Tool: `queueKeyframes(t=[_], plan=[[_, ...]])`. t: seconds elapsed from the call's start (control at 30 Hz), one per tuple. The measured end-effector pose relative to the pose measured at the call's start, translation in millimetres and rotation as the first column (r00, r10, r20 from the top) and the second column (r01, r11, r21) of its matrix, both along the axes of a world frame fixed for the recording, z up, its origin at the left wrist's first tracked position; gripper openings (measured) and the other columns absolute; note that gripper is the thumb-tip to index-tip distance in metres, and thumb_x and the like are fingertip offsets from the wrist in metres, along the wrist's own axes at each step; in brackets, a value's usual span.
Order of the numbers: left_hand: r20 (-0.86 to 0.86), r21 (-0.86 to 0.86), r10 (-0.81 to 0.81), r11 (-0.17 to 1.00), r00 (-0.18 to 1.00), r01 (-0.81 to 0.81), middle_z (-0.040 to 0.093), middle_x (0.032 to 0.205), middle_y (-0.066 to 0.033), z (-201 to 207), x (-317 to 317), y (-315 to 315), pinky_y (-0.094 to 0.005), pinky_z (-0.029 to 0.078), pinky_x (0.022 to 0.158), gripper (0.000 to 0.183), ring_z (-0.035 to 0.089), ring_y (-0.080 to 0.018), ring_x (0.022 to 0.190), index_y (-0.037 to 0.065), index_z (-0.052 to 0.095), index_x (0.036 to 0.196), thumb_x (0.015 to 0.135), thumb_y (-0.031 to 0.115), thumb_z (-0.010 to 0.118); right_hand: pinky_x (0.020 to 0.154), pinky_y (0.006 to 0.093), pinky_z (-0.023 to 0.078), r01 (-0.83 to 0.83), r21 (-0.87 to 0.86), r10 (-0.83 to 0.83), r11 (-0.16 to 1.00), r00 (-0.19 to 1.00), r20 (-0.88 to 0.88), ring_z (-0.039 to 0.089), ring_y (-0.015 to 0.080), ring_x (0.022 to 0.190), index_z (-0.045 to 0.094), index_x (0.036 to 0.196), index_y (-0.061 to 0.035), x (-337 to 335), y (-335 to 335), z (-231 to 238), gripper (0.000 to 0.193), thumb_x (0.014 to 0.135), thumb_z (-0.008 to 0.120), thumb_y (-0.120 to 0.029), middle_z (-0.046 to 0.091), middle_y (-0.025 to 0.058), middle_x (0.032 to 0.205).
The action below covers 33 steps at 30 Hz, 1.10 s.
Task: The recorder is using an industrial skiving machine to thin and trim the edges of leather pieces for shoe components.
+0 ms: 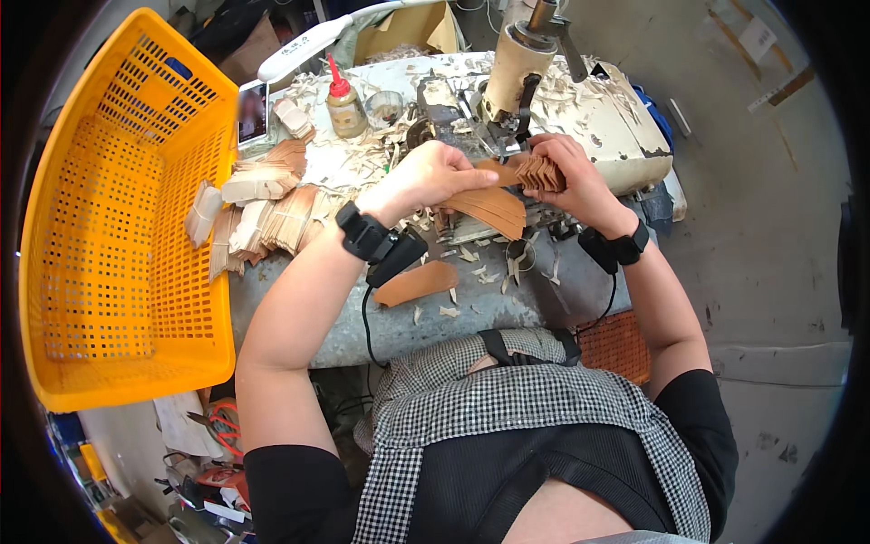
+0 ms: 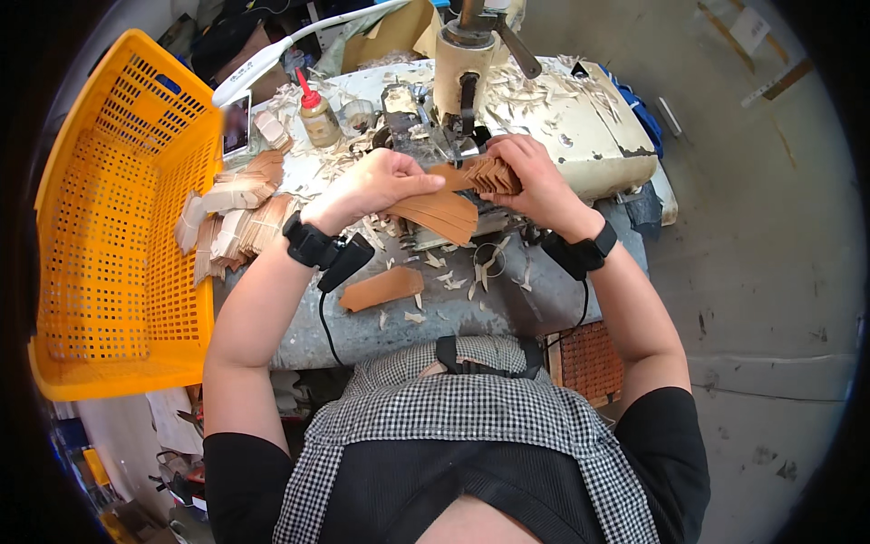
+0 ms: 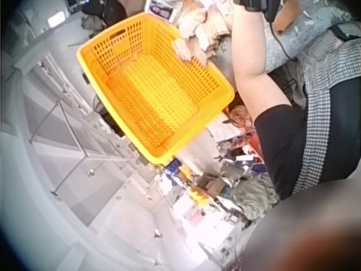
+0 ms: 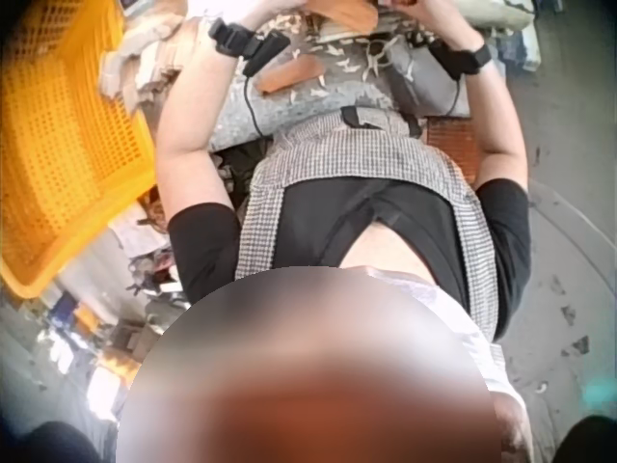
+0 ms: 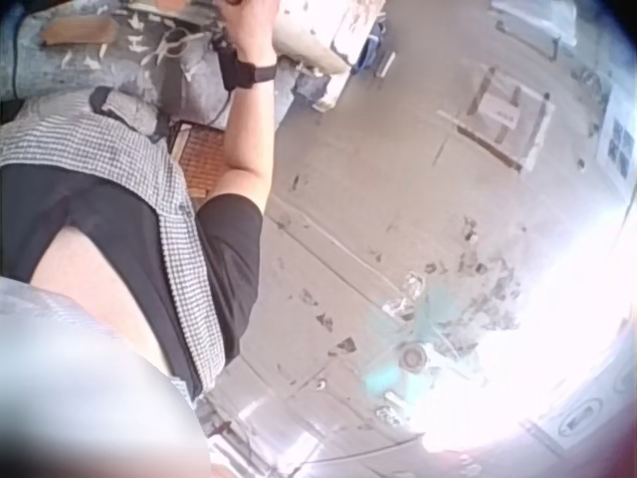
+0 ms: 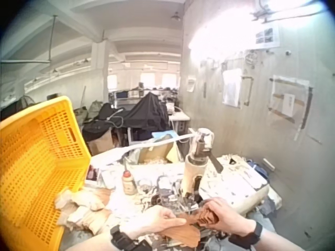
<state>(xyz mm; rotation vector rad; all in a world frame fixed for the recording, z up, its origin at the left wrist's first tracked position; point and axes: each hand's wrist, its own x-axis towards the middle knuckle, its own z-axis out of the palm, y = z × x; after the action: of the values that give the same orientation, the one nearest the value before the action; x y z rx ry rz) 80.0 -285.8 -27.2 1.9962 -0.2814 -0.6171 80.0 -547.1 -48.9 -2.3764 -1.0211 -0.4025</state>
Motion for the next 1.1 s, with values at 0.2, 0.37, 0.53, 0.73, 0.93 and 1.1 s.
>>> queueKeyframes(t=[0.2,0.37,0.53,0.73,0.93,1.1], plan=[[-0.096,-0.114,-0.070,0.992,0.993,0.058,0.060,0.066,0.0044,-6.8,4.3,21.6,-0.0217,0.037,0.042,0.032,0.050,-0.0029,0.050,0.006,0.067,0.081,0.088,0.038,0.069,0.091,0.0387,0.043,0.165,0.073,-0.151,0.984,0.974,-0.167,0.052,0.0311,0.106,0.051,0.108,-0.0041,-6.4,-13.9,-7.0,0.051,0.069,0.083,-0.012,0.056,0.0119,0.106],[-0.013,0.039,0.117,0.992,0.993,-0.117,0.060,0.061,-0.0004,-3.2,6.0,11.4,-0.0232,0.042,0.043,0.037,0.053,-0.0084,0.045,0.002,0.069,0.082,0.085,0.039,0.072,0.089,0.0356,0.045,0.176,0.140,-0.145,0.974,0.968,-0.206,0.053,0.0281,0.105,0.051,0.108,-0.0036,-7.1,-8.4,-0.5,0.047,0.073,0.081,-0.012,0.056,0.0107,0.107],[-0.031,-0.058,0.009,0.998,0.999,-0.010,0.060,0.063,0.0027,-15.3,4.8,3.0,-0.0208,0.041,0.045,0.031,0.051,-0.0042,0.050,0.005,0.068,0.083,0.086,0.036,0.072,0.091,0.0397,0.042,0.003,-0.031,-0.002,0.999,1.000,0.022,0.051,0.0325,0.105,0.052,0.107,-0.0048,-1.9,0.4,1.8,0.052,0.065,0.083,-0.010,0.056,0.0119,0.107],[-0.151,-0.184,-0.082,0.981,0.985,0.054,0.058,0.060,0.0047,-10.7,5.0,26.2,-0.0186,0.034,0.040,0.031,0.046,-0.0027,0.044,0.006,0.068,0.086,0.088,0.036,0.069,0.088,0.0386,0.044,0.156,0.074,-0.145,0.985,0.980,-0.136,0.053,0.0319,0.102,0.052,0.108,-0.0041,-9.0,-14.1,-4.8,0.053,0.065,0.083,-0.009,0.056,0.0123,0.104],[-0.014,0.013,0.109,0.994,0.994,-0.109,0.056,0.057,0.0026,-5.1,3.9,9.4,-0.0232,0.039,0.043,0.032,0.050,-0.0065,0.045,0.003,0.069,0.082,0.087,0.035,0.069,0.086,0.0351,0.045,0.120,0.116,-0.102,0.986,0.984,-0.146,0.053,0.0290,0.097,0.052,0.109,-0.0045,-5.2,-12.8,-2.2,0.052,0.068,0.083,-0.010,0.055,0.0110,0.104],[-0.054,-0.194,-0.068,0.979,0.996,0.056,0.059,0.066,0.0033,-16.7,1.8,6.4,-0.0191,0.038,0.045,0.028,0.051,-0.0040,0.053,0.006,0.065,0.084,0.086,0.033,0.073,0.093,0.0402,0.040,0.016,-0.018,-0.017,1.000,0.999,-0.041,0.050,0.0323,0.109,0.053,0.109,-0.0051,-0.4,-2.3,-0.5,0.053,0.066,0.082,-0.009,0.056,0.0123,0.107]])
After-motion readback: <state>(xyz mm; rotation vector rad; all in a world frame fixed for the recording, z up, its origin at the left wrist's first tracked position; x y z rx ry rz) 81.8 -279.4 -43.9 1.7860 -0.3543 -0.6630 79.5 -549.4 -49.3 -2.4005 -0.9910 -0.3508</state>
